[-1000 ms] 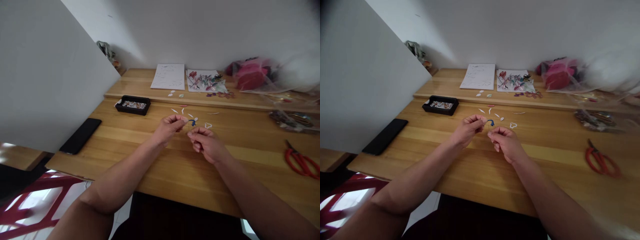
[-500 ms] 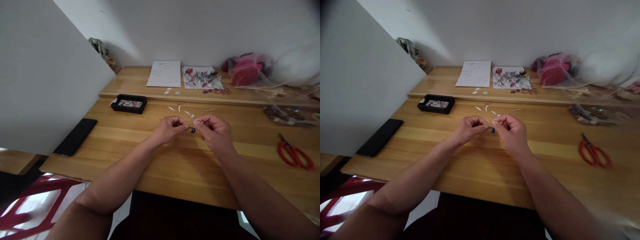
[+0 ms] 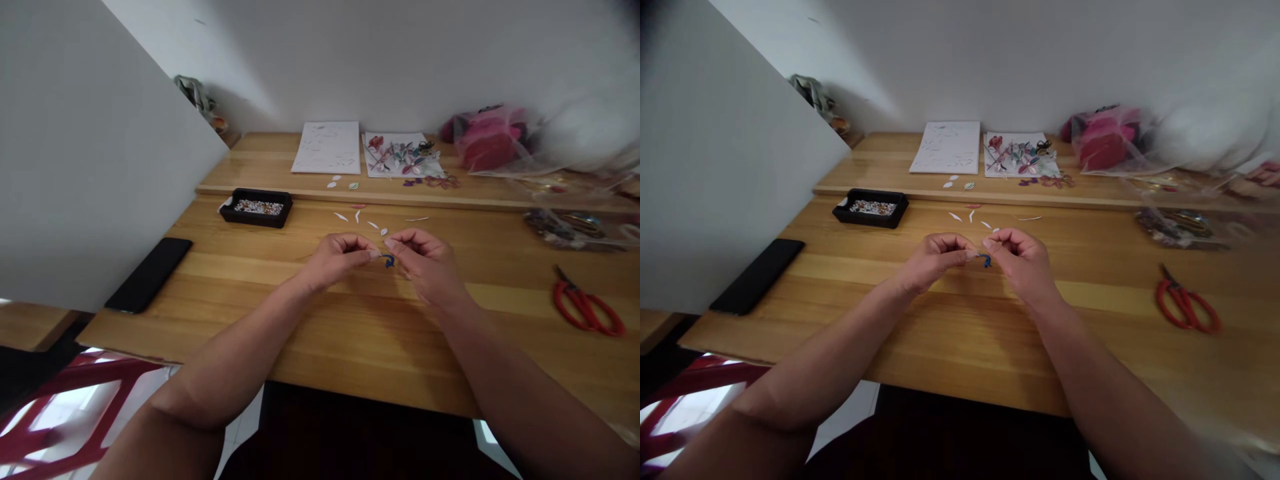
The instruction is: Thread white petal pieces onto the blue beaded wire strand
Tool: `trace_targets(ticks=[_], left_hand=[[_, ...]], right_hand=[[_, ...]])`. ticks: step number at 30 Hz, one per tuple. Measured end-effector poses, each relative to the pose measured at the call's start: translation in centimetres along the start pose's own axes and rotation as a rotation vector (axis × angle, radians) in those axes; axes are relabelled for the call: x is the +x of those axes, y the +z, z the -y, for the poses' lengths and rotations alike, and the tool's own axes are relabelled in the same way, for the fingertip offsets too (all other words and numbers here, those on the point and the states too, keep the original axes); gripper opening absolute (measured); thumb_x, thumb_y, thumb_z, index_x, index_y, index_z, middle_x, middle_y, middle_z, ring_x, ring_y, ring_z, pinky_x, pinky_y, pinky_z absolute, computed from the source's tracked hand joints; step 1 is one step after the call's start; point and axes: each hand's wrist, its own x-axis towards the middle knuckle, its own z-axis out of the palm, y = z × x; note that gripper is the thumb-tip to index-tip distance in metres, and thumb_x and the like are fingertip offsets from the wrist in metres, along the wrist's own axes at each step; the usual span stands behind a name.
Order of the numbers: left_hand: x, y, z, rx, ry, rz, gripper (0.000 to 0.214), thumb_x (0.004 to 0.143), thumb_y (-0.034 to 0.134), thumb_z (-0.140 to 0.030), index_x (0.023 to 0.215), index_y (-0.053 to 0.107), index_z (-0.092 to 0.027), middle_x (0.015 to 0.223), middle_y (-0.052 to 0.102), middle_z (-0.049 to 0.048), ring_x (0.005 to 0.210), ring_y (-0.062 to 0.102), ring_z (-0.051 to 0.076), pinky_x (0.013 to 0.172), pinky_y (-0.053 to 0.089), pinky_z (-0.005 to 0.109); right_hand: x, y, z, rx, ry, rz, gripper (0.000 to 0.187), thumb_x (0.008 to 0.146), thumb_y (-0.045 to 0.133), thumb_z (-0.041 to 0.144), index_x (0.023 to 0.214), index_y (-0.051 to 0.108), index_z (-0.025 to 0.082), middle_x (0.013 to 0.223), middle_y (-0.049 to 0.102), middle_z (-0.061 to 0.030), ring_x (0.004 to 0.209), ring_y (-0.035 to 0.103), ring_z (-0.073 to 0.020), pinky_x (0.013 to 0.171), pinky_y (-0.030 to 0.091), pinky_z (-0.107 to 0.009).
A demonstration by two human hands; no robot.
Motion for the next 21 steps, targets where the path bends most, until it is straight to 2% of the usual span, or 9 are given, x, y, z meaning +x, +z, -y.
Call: trace_targets(ticks=[5,10,13,17,21], left_hand=[[0.1,0.0,0.1,-0.029,-0.010,-0.004,0.028,0.071,0.083,-0.040,0.079,0.072,-0.015,0.071,0.063,-0.0009,0.064,0.047,0.008,0.066,0.038,0.026],[0.2,0.1,0.3,-0.074,0.067,-0.054,0.029,0.073,0.082,-0.043,0.079,0.071,-0.016,0.074,0.064,0.0001,0.065,0.048,0.009,0.068,0.040,0.027],[0.3,0.1,0.4,-0.054,0.112,-0.125,0.029,0.076,0.080,-0.043,0.080,0.069,-0.016,0.075,0.065,0.0004,0.068,0.051,0.009,0.072,0.042,0.028],[0.4,-0.1,0.4,0.050,0.132,-0.237,0.027,0.077,0.077,-0.041,0.079,0.066,-0.016,0.076,0.064,0.0005,0.069,0.051,0.009,0.069,0.042,0.027],[0.4,-0.1,0.2,0.183,0.139,-0.256,0.025,0.079,0.074,-0.039,0.076,0.065,-0.016,0.071,0.063,0.0001,0.064,0.049,0.009,0.064,0.040,0.026]], right_hand=[[0.1,0.2,0.1,0.097,0.093,0.025,0.024,0.070,0.083,0.039,0.075,0.067,0.021,0.059,0.052,0.0052,0.045,0.031,-0.0061,0.041,0.021,-0.025],[-0.3,0.7,-0.4,0.293,0.343,0.147,0.028,0.061,0.085,0.032,0.071,0.061,0.022,0.051,0.045,0.0091,0.040,0.029,-0.0047,0.039,0.023,-0.021],[-0.7,1.0,-0.4,0.321,0.426,0.215,0.031,0.062,0.086,0.030,0.068,0.057,0.022,0.052,0.046,0.0089,0.041,0.030,-0.0041,0.038,0.024,-0.020],[-1.2,1.1,-0.1,0.263,0.402,0.266,0.028,0.066,0.084,0.032,0.066,0.058,0.021,0.053,0.047,0.0078,0.041,0.029,-0.0040,0.039,0.025,-0.021],[-1.3,0.8,0.3,0.091,0.244,0.224,0.025,0.072,0.082,0.037,0.068,0.063,0.022,0.053,0.045,0.0072,0.042,0.028,-0.0054,0.040,0.021,-0.023]])
